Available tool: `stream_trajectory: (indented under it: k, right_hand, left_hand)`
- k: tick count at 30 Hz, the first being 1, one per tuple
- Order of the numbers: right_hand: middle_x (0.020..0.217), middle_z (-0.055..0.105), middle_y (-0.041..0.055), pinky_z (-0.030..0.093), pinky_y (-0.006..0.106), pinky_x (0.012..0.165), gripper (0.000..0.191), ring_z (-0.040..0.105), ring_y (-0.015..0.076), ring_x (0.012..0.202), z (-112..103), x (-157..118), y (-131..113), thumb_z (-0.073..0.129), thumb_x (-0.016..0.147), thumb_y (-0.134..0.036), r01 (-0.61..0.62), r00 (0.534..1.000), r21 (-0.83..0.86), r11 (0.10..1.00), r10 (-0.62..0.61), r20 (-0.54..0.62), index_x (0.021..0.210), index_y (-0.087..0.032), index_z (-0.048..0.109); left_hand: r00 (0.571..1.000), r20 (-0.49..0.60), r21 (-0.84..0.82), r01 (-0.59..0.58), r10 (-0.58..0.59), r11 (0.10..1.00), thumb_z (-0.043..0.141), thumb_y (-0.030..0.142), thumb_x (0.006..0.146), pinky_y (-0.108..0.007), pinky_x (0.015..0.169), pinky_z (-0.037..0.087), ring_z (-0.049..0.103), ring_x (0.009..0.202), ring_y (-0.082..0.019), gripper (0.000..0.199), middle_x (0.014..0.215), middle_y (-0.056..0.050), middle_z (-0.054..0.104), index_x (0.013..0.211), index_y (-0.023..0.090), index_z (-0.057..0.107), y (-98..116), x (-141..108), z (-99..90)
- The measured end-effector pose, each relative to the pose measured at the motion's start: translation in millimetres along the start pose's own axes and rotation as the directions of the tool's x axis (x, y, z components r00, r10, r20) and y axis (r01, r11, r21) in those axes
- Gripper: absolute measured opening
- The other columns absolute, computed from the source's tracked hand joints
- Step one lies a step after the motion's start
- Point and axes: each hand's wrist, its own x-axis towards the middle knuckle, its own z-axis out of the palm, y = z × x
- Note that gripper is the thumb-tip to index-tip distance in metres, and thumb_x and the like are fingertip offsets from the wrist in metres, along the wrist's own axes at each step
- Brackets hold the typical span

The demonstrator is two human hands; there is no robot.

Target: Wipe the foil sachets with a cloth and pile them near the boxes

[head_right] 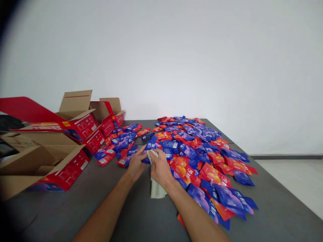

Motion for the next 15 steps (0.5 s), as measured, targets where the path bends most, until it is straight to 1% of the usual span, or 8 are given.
stream_trajectory:
  k: [2, 5, 7, 9, 12, 15]
  right_hand:
    - [0.132, 0.05, 0.0129, 0.047, 0.048, 0.106, 0.046, 0.049, 0.0264, 0.124, -2, 1, -1, 0.045, 0.094, -0.013, -0.027, 0.999, 0.017, 0.999, 0.027, -0.034, 0.136, -0.025, 0.058]
    - [0.132, 0.05, 0.0128, 0.044, 0.048, 0.11, 0.043, 0.049, 0.0259, 0.125, -8, 5, -1, 0.044, 0.096, -0.018, -0.091, 0.988, 0.054, 0.994, 0.097, -0.12, 0.136, -0.025, 0.058]
    - [0.131, 0.051, 0.0124, 0.043, 0.047, 0.111, 0.043, 0.05, 0.0251, 0.124, -11, 8, -2, 0.043, 0.097, -0.02, -0.123, 0.975, 0.09, 0.988, 0.137, -0.175, 0.137, -0.025, 0.057]
    - [0.131, 0.052, 0.0119, 0.043, 0.046, 0.111, 0.042, 0.051, 0.0247, 0.124, -13, 9, -4, 0.045, 0.097, -0.023, -0.128, 0.968, 0.123, 0.984, 0.151, -0.199, 0.137, -0.025, 0.057]
    - [0.134, 0.054, 0.0115, 0.042, 0.046, 0.112, 0.041, 0.05, 0.0248, 0.127, -13, 9, -9, 0.047, 0.097, -0.026, -0.084, 0.981, 0.155, 0.984, 0.109, -0.162, 0.137, -0.025, 0.057]
    - [0.134, 0.056, 0.0108, 0.043, 0.044, 0.112, 0.04, 0.05, 0.0239, 0.128, -13, 7, -15, 0.047, 0.098, -0.027, -0.015, 0.994, 0.188, 0.982, 0.035, -0.101, 0.136, -0.025, 0.057]
  left_hand:
    - [1.0, -0.014, -0.019, -0.003, 0.003, 1.0, 0.073, 0.017, 0.071, -0.031, 0.093, 0.047, 0.067, 0.098, -0.019, 0.058, 0.111, -0.006, 0.074, 0.127, 0.022, 0.066, 0, 1, 2.1]
    - [0.999, -0.034, -0.023, -0.032, 0.031, 0.999, 0.076, 0.017, 0.071, -0.03, 0.092, 0.047, 0.067, 0.094, -0.016, 0.058, 0.111, -0.005, 0.073, 0.128, 0.023, 0.064, 0, 1, 3.7]
    - [0.994, -0.087, -0.012, -0.074, 0.073, 0.997, 0.079, 0.018, 0.069, -0.03, 0.091, 0.047, 0.067, 0.093, -0.015, 0.063, 0.109, -0.004, 0.073, 0.129, 0.024, 0.061, 0, 1, 1.9]
    - [0.982, -0.155, 0.004, -0.109, 0.108, 0.994, 0.083, 0.02, 0.067, -0.03, 0.088, 0.048, 0.067, 0.09, -0.014, 0.068, 0.105, -0.003, 0.072, 0.13, 0.025, 0.058, -1, 2, -2.8]
    - [0.971, -0.205, 0.029, -0.117, 0.12, 0.993, 0.085, 0.023, 0.066, -0.029, 0.082, 0.049, 0.067, 0.086, -0.014, 0.067, 0.101, -0.003, 0.072, 0.127, 0.025, 0.058, -3, 4, -12.5]
    - [0.972, -0.205, 0.097, -0.095, 0.113, 0.991, 0.086, 0.025, 0.064, -0.03, 0.082, 0.049, 0.067, 0.085, -0.016, 0.05, 0.095, -0.005, 0.073, 0.11, 0.02, 0.068, -6, 7, -18.4]
